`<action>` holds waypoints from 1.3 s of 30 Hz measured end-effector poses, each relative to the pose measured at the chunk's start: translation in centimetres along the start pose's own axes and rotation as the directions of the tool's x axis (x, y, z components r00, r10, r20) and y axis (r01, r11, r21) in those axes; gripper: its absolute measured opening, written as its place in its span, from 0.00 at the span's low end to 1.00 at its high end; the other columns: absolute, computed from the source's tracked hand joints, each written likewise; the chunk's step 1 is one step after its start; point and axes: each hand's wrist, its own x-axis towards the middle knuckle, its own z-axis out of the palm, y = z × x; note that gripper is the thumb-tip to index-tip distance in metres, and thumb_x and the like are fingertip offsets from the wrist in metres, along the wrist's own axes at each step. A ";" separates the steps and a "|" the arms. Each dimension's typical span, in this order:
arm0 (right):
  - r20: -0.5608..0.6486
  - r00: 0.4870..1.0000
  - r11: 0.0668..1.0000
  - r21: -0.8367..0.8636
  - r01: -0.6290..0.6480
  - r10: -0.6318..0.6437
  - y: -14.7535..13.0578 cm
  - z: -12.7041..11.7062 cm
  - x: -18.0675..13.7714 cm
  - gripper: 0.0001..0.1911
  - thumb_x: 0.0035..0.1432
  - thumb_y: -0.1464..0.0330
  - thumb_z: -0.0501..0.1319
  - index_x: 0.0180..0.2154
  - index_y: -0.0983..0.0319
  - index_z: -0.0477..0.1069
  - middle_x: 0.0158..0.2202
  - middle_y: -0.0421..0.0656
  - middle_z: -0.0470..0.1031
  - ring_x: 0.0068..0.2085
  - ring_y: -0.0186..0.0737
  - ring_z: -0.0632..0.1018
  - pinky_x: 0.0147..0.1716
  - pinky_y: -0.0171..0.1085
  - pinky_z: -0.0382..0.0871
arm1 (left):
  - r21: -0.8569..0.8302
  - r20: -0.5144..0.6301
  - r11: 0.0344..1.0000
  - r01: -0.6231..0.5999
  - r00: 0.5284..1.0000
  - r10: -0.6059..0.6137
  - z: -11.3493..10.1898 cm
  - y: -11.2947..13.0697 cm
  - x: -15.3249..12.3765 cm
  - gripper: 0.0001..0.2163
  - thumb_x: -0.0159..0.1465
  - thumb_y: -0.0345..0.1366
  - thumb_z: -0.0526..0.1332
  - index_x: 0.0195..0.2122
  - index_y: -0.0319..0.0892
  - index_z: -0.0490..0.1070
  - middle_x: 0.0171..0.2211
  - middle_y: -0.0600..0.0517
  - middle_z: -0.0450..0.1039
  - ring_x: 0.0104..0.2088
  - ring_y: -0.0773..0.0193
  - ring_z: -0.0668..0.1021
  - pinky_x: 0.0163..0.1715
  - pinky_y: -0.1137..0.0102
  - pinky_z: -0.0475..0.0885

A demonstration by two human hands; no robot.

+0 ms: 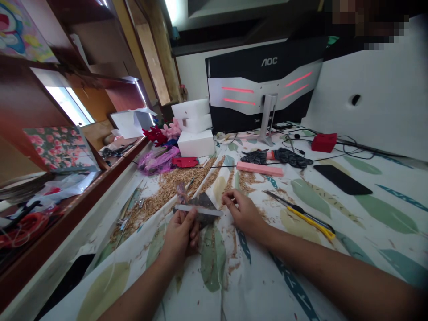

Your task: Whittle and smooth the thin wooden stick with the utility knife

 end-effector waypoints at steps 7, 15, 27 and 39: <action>0.144 0.978 0.988 -0.028 0.155 -0.149 -0.4 0.0 0.0 0.12 0.70 0.64 0.52 0.44 0.61 0.72 0.41 0.46 0.75 0.44 0.42 0.73 0.46 0.42 0.64 | 0.043 0.053 0.998 -0.053 0.997 0.050 0.0 0.2 -0.1 0.17 0.63 0.49 0.64 0.44 0.43 0.68 0.13 0.64 0.58 0.10 0.74 0.58 0.10 0.80 0.51; 0.283 0.940 0.981 0.024 0.191 -0.190 -1.0 0.3 -0.6 0.09 0.65 0.62 0.60 0.36 0.62 0.72 0.33 0.42 0.75 0.35 0.37 0.74 0.36 0.35 0.64 | 0.049 0.025 0.998 -0.028 0.999 0.027 0.2 0.0 -0.1 0.16 0.61 0.47 0.66 0.41 0.42 0.68 0.12 0.64 0.59 0.10 0.74 0.59 0.10 0.79 0.52; 0.361 0.920 0.988 0.093 0.125 -0.150 -1.6 0.3 -1.0 0.13 0.64 0.61 0.61 0.47 0.59 0.71 0.34 0.40 0.78 0.33 0.36 0.75 0.33 0.33 0.64 | 0.050 0.008 0.999 0.002 1.000 -0.002 0.2 0.0 -0.1 0.16 0.59 0.49 0.67 0.35 0.43 0.68 0.11 0.64 0.60 0.09 0.73 0.59 0.10 0.79 0.53; 0.438 0.899 0.971 0.215 -0.102 -0.002 -2.2 0.5 -1.5 0.11 0.71 0.58 0.50 0.45 0.59 0.62 0.18 0.31 0.66 0.20 0.33 0.68 0.24 0.32 0.60 | 0.082 0.054 0.996 0.021 0.998 -0.025 0.3 -0.1 -0.1 0.20 0.56 0.52 0.68 0.38 0.42 0.68 0.12 0.63 0.60 0.09 0.73 0.59 0.10 0.78 0.50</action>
